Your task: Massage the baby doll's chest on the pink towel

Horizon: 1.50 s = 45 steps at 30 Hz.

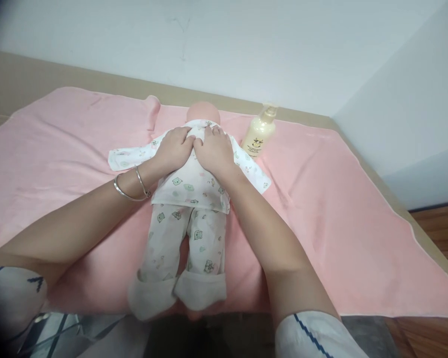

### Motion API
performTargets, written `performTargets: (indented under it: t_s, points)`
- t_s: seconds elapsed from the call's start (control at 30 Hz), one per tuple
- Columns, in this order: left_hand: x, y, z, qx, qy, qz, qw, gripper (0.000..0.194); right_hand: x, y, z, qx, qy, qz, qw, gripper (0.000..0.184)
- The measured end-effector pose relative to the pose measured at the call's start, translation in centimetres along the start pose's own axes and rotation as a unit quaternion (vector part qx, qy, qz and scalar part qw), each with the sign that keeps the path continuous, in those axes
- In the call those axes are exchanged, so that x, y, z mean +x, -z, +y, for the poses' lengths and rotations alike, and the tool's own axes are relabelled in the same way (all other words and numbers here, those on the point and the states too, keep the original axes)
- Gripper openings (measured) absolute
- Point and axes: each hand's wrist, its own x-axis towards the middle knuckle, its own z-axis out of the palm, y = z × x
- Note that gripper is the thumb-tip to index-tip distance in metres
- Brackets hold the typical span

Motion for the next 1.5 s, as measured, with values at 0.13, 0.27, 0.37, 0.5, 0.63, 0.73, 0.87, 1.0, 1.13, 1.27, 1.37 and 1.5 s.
performTargets:
  t_s: [0.13,0.27,0.37,0.5,0.63,0.73,0.87,1.0,1.13,1.27,1.37,1.5]
  points:
    - [0.2,0.0,-0.3,0.007,0.006,0.000,1.000,0.045,-0.3,0.3,-0.3,0.001,-0.004,-0.010,1.000,0.062]
    - [0.0,0.2,-0.2,0.009,-0.010,-0.007,1.000,0.045,-0.3,0.5,-0.2,0.000,0.003,-0.017,1.000,0.063]
    - [-0.9,1.0,0.8,0.023,-0.001,-0.017,1.000,0.045,-0.3,0.9,0.2,0.009,0.014,-0.028,0.999,0.063]
    - [-2.5,2.3,2.7,0.053,0.013,-0.024,0.998,0.042,-0.3,1.7,0.7,0.037,0.004,-0.045,0.998,0.064]
    - [-2.3,2.8,2.7,0.045,0.006,-0.043,0.998,0.040,-0.4,2.4,0.8,0.026,0.009,-0.067,0.997,0.060]
    - [-1.2,2.6,1.4,0.005,-0.002,-0.047,0.999,0.037,-0.9,3.1,0.4,0.012,0.024,-0.087,0.996,0.052]
    - [0.0,2.1,0.1,-0.027,-0.013,-0.046,0.999,0.038,-1.6,3.6,-0.6,-0.014,0.028,-0.075,0.997,0.041]
    - [-0.4,1.9,0.6,0.021,-0.018,-0.041,0.999,0.044,-1.3,3.1,-0.5,0.002,0.018,-0.051,0.999,0.038]
    - [-1.5,2.1,1.9,0.059,-0.041,-0.046,0.996,0.043,-0.2,2.5,1.0,0.033,0.003,-0.051,0.998,0.039]
    - [-1.6,2.7,2.2,0.041,-0.043,-0.051,0.997,0.036,0.1,2.5,1.5,0.018,0.002,-0.071,0.997,0.044]
    - [-0.9,2.8,1.6,0.006,-0.023,-0.060,0.998,0.033,-0.8,3.0,0.3,-0.024,0.012,-0.080,0.996,0.044]
    - [-0.1,2.1,0.7,-0.028,0.006,-0.049,0.998,0.033,-2.6,3.7,-1.9,-0.087,0.033,-0.092,0.991,0.041]
